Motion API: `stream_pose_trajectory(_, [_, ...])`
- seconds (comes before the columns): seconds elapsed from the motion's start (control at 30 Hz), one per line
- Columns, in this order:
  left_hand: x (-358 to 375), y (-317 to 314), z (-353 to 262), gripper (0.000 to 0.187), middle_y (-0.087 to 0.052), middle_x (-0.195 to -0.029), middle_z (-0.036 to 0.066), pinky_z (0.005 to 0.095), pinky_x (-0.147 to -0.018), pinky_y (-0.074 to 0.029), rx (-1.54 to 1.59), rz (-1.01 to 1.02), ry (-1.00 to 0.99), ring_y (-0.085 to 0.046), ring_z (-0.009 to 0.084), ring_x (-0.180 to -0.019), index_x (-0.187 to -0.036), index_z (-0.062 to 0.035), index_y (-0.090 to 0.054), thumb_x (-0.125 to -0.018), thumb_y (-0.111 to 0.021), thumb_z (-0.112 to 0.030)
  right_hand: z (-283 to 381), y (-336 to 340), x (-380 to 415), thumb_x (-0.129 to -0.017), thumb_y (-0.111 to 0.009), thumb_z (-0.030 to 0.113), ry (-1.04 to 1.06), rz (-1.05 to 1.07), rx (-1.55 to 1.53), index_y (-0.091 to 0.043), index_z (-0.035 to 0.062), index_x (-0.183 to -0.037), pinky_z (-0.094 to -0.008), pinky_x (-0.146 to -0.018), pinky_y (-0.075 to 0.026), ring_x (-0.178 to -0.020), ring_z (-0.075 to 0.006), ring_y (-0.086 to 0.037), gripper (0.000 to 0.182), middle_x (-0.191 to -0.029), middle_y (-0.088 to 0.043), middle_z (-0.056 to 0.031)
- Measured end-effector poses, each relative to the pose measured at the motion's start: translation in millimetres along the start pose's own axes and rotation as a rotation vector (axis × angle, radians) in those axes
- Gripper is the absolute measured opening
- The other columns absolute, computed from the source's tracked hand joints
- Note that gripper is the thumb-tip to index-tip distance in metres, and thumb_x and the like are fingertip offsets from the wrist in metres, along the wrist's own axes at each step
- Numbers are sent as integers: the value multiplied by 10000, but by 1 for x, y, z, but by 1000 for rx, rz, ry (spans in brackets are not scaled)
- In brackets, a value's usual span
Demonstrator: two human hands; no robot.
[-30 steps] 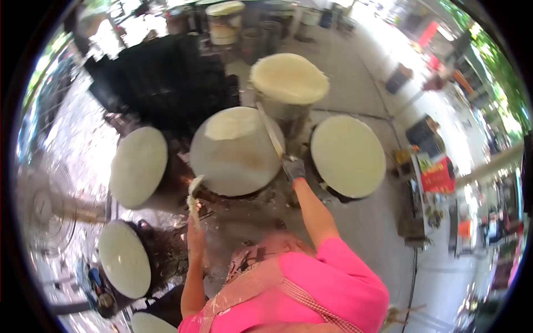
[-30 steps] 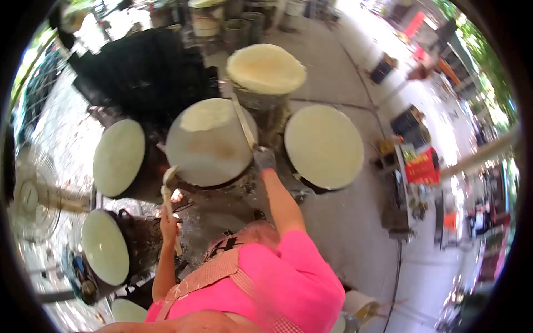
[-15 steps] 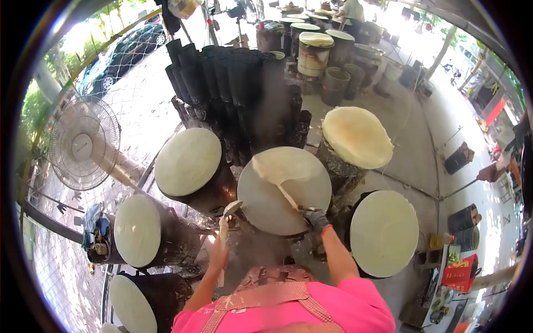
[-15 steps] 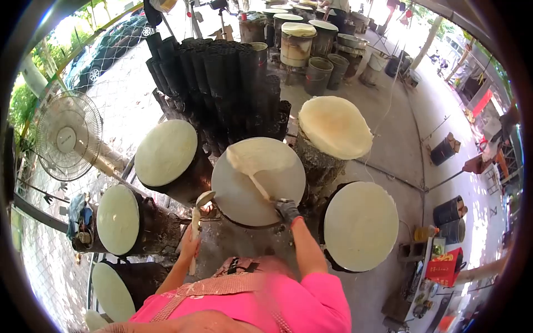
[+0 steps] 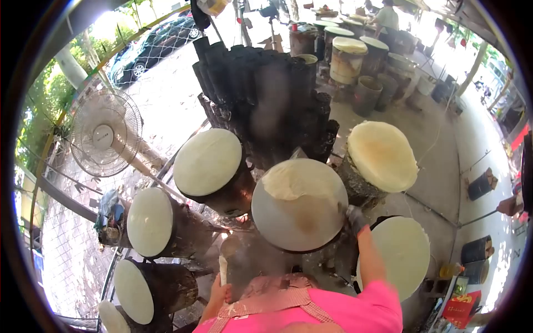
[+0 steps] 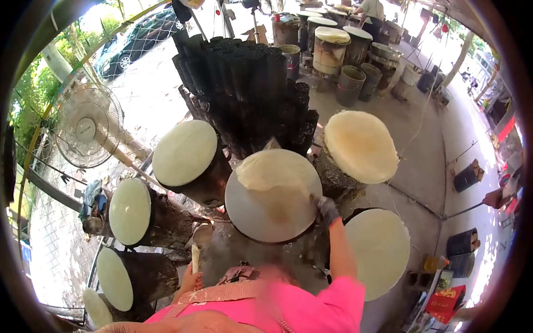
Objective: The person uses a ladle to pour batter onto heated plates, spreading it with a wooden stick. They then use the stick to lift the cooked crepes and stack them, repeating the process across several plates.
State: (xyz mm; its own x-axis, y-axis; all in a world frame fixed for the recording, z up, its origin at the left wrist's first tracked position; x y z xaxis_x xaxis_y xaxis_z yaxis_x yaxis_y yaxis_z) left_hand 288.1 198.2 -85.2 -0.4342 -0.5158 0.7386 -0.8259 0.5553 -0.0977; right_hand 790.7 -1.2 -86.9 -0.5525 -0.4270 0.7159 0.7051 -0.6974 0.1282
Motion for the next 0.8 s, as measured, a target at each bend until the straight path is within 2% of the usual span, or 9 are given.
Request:
stream_pose_trajectory(0.07, [2, 2, 13, 665, -326, -539, 8, 249, -315, -259, 52, -15, 29, -304, 104, -361, -1311, -229, -190, -755, -452, 24, 33, -12, -13, -834, -501, 147, 450, 188, -89, -603, 69, -1021, -259, -471, -430, -667, -89, -571, 226, -849, -621, -3])
stream_pose_trajectory(0.17, [-1, 8, 26, 649, -317, -532, 10, 251, -320, -255, 98, -57, 73, -306, 104, -364, -1299, -233, -199, -757, -444, 27, -25, -46, -16, -794, -531, 185, -39, 212, -27, -604, 104, -852, -210, -398, -376, -559, -62, -493, 124, -750, -571, 35])
stream_pose_trajectory(0.2, [2, 7, 26, 629, -306, -524, 9, 251, -323, -251, 118, -61, 88, -306, 103, -363, -1284, -235, -218, -758, -438, 30, -58, -47, -38, -756, -585, 137, -55, 286, -331, -594, 141, -983, -202, -419, -386, -586, -45, -481, 227, -812, -577, 36])
stream_pose_trajectory(0.37, [17, 11, 25, 668, -327, -524, 25, 252, -330, -253, 136, -87, 31, -302, 104, -366, -1312, -260, -190, -773, -440, 45, -1, -17, -51, -806, -541, 165, 86, 388, -543, -615, 98, -888, -271, -403, -373, -493, -126, -497, 129, -676, -573, -25])
stream_pose_trajectory(0.43, [24, 15, 32, 665, -331, -525, 23, 252, -333, -255, 123, -129, 38, -306, 101, -368, -1310, -253, -191, -773, -448, 44, 28, 0, -54, -704, -667, 257, 74, 19, -71, -611, 121, -777, -258, -342, -327, -422, -111, -454, 165, -570, -540, -11])
stream_pose_trajectory(0.5, [21, 22, 44, 637, -325, -528, 16, 245, -334, -256, 117, -147, 47, -298, 95, -368, -1291, -241, -209, -773, -454, 38, 23, -27, -84, -775, -597, 241, 50, 193, 276, -592, 42, -803, -295, -353, -314, -379, -135, -413, 201, -570, -538, -37])
stream_pose_trajectory(0.63, [22, 23, 53, 602, -313, -529, 6, 244, -329, -244, 218, -159, 75, -311, 99, -380, -1255, -229, -254, -747, -444, 33, -34, -37, -44, -752, -613, 203, -10, 368, -202, -601, 78, -832, -278, -391, -329, -493, -99, -466, 149, -677, -573, -3])
stream_pose_trajectory(0.73, [29, 22, 53, 605, -310, -528, 7, 240, -323, -232, 252, -200, 73, -297, 98, -368, -1252, -233, -261, -742, -439, 40, -6, -22, -8, -729, -634, 158, 179, 478, 280, -586, 79, -926, -254, -391, -342, -510, -93, -472, 218, -644, -531, 38])
stream_pose_trajectory(0.8, [36, 22, 55, 603, -309, -526, 8, 240, -318, -230, 292, -230, 72, -292, 97, -362, -1245, -231, -265, -738, -440, 44, 21, -26, -49, -717, -651, 154, 292, 337, -220, -592, 80, -860, -261, -359, -314, -473, -89, -452, 171, -593, -500, 33])
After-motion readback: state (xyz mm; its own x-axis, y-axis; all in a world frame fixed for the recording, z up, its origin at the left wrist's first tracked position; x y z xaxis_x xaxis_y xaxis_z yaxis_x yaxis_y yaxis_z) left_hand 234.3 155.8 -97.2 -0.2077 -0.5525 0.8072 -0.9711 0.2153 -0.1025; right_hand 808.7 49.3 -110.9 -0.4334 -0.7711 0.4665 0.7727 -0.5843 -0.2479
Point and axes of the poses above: each hand's wrist, its own x-axis away from the middle knuckle, its own y-axis out of the back of the hand, z = x × y, the point moved 9 cm from there along -x, towards the middle knuckle
